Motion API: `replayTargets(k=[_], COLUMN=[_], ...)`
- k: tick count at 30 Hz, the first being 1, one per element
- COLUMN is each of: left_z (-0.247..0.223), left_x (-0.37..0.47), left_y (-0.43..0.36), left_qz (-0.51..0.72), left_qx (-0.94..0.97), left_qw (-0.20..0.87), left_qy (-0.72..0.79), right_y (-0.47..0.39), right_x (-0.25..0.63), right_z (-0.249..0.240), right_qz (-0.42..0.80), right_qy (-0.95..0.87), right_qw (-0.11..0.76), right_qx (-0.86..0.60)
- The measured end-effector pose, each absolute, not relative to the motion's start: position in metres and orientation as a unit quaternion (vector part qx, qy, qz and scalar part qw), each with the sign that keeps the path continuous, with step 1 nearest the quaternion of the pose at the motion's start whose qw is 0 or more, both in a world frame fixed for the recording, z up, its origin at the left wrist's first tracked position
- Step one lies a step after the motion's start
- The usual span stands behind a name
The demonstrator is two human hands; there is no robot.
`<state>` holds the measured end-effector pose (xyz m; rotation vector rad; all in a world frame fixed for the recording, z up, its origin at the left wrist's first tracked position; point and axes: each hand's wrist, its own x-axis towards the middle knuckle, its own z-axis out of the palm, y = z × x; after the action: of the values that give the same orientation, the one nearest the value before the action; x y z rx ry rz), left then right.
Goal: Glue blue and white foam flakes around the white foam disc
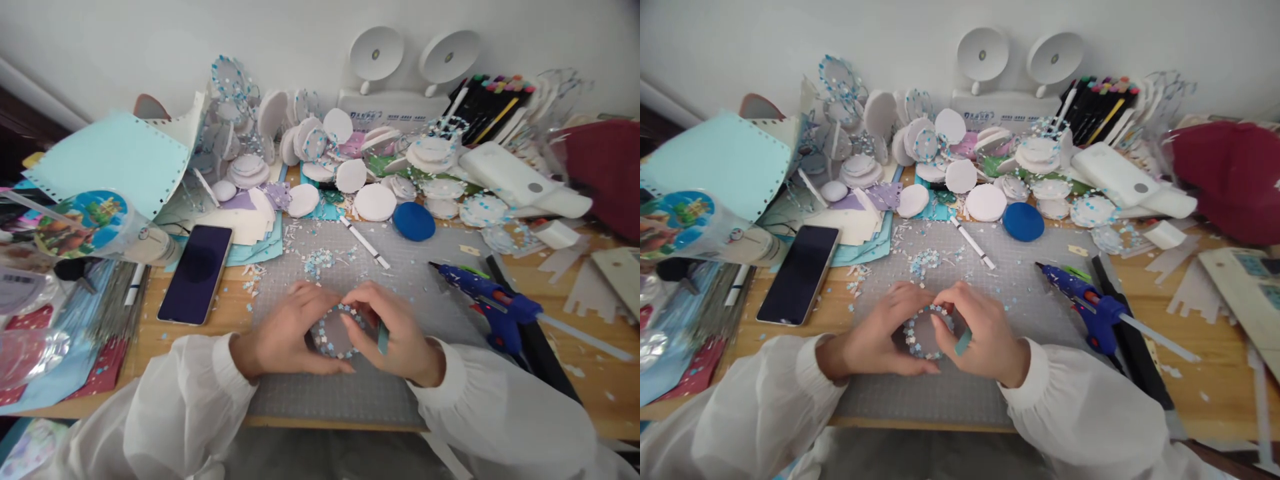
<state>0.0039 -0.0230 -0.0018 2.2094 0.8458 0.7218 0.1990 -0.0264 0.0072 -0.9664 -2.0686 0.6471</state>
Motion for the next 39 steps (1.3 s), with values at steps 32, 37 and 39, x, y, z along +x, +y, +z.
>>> replayTargets(k=[32, 37, 39], left_z=[0.0013, 0.0007, 0.0003], left_x=[0.0049, 0.0053, 0.0055], left_y=[-0.0246, -0.0238, -0.0237], left_qz=[0.305, 0.311, 0.318], left_qx=[0.841, 0.842, 0.841], left_qw=[0.28, 0.267, 0.261], left_qy=[0.347, 0.351, 0.351], right_y=[-0.0274, -0.027, -0.0269], right_x=[0.2013, 0.2009, 0.2007], right_z=[0.0048, 0.0029, 0.0018], right_qz=[0.247, 0.238, 0.237], right_qy=[-0.827, -0.834, -0.834], right_qw=[0.373, 0.365, 0.364], right_qx=[-0.341, -0.34, -0.341])
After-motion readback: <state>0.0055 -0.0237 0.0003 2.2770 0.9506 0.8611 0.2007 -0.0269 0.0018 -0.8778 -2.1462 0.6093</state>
